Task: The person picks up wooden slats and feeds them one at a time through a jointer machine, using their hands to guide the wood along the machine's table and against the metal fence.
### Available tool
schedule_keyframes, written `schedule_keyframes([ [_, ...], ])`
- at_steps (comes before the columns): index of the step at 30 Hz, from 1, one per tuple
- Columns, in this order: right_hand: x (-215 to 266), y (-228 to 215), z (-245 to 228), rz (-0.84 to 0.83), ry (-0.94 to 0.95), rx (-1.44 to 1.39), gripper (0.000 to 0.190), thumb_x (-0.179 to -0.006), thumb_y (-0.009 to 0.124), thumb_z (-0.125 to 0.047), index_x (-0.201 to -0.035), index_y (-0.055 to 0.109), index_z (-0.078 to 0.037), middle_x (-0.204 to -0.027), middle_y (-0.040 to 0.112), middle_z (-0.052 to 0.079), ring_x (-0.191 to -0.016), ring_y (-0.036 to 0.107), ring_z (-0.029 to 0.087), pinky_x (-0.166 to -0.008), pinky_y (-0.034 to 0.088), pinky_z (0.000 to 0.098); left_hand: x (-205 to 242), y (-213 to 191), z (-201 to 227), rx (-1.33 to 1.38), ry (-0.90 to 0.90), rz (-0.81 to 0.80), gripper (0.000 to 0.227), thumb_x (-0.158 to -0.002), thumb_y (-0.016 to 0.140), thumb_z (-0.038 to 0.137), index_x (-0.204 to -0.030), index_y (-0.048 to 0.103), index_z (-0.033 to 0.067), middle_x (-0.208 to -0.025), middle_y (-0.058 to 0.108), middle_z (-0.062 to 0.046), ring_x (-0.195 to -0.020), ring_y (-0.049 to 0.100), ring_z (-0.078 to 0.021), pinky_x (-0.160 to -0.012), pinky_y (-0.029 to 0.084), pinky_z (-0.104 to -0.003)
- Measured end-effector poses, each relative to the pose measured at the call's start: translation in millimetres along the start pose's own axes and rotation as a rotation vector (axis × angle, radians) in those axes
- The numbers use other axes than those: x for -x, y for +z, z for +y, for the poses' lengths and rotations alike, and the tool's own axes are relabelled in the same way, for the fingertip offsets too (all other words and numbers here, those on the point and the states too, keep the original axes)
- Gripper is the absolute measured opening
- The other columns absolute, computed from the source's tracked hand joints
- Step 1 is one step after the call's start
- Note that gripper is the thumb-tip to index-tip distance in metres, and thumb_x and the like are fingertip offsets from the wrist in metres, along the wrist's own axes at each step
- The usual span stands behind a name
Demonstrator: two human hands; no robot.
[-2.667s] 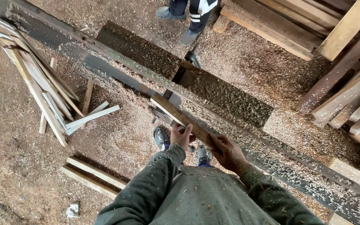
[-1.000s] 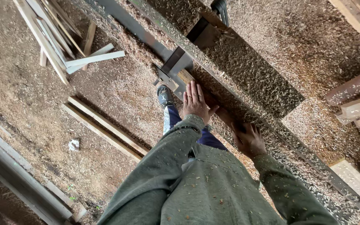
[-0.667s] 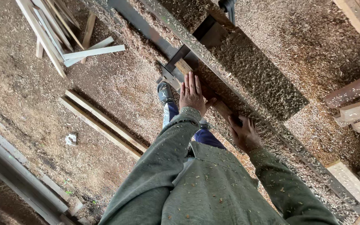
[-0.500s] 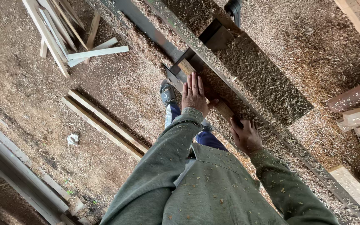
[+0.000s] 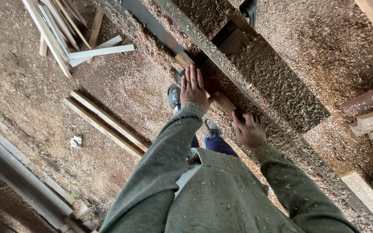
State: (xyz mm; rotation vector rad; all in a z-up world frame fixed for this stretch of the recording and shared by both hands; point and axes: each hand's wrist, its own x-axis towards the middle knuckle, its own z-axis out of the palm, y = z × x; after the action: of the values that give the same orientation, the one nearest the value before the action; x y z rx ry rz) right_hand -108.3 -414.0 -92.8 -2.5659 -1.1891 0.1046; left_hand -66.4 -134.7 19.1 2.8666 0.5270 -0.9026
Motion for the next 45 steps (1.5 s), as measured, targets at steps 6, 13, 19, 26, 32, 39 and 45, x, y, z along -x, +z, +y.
schedule_keyframes([
  [6,-37,2,-11,-0.031,0.052,-0.046,0.049,-0.094,0.065,-0.038,-0.14,0.062,-0.023,-0.12,0.055,0.016,-0.093,0.059,0.029,-0.073,0.056,0.0436,-12,-30,-21,-0.094,0.009,-0.095,0.116,-0.091,0.039,0.08,-0.159,-0.008,-0.0012,-0.169,-0.013,-0.019,-0.156,-0.01,-0.0333,-0.125,0.003,-0.044],
  [13,-50,20,-4,0.119,-0.089,0.038,0.047,-0.096,0.066,-0.039,-0.136,0.062,-0.016,-0.132,0.056,0.008,-0.104,0.062,0.027,-0.089,0.056,0.0499,-26,-22,-38,0.009,-0.04,-0.013,0.119,-0.09,0.039,0.082,-0.161,-0.005,-0.0027,-0.17,-0.01,-0.019,-0.158,-0.007,-0.0327,-0.128,0.003,-0.043],
  [19,-70,41,-16,0.116,-0.031,-0.042,0.046,-0.099,0.069,-0.034,-0.14,0.066,-0.013,-0.133,0.057,0.01,-0.113,0.055,0.029,-0.094,0.05,0.0471,-41,-23,-67,0.01,-0.014,0.06,0.117,-0.092,0.037,0.082,-0.161,-0.002,-0.0042,-0.171,-0.008,-0.02,-0.158,-0.004,-0.034,-0.128,0.005,-0.044],
  [26,-109,27,-25,0.115,-0.083,0.065,0.04,-0.096,0.072,-0.03,-0.132,0.069,-0.011,-0.126,0.061,0.008,-0.112,0.057,0.026,-0.091,0.05,0.0424,-68,-41,-86,0.011,-0.006,0.067,0.12,-0.088,0.038,0.085,-0.161,-0.002,-0.0019,-0.17,-0.007,-0.017,-0.158,-0.005,-0.0313,-0.128,0.002,-0.046],
  [32,-132,33,-32,0.276,-0.118,0.074,0.031,-0.098,0.079,-0.03,-0.123,0.074,-0.013,-0.123,0.063,0.004,-0.11,0.059,0.023,-0.09,0.05,0.0381,-76,-48,-100,0.023,-0.02,0.049,0.123,-0.086,0.039,0.087,-0.162,-0.002,-0.0007,-0.172,-0.006,-0.015,-0.159,-0.005,-0.0294,-0.129,0.002,-0.046],
  [39,-142,42,-35,0.285,-0.111,0.138,0.03,-0.095,0.083,-0.03,-0.121,0.077,-0.015,-0.122,0.068,0.001,-0.105,0.059,0.02,-0.084,0.051,0.0361,-87,-62,-109,-0.015,-0.036,-0.038,0.123,-0.086,0.035,0.089,-0.162,-0.006,0.0005,-0.171,-0.01,-0.015,-0.158,-0.008,-0.0292,-0.128,-0.002,-0.048],
  [45,-167,44,-39,0.3,-0.069,0.137,0.029,-0.095,0.083,-0.026,-0.121,0.076,-0.017,-0.124,0.068,0.0,-0.107,0.06,0.021,-0.088,0.052,0.0369,-99,-68,-123,0.045,-0.051,-0.009,0.122,-0.086,0.034,0.089,-0.162,-0.007,0.0039,-0.172,-0.011,-0.012,-0.159,-0.009,-0.0262,-0.128,-0.001,-0.048],
])
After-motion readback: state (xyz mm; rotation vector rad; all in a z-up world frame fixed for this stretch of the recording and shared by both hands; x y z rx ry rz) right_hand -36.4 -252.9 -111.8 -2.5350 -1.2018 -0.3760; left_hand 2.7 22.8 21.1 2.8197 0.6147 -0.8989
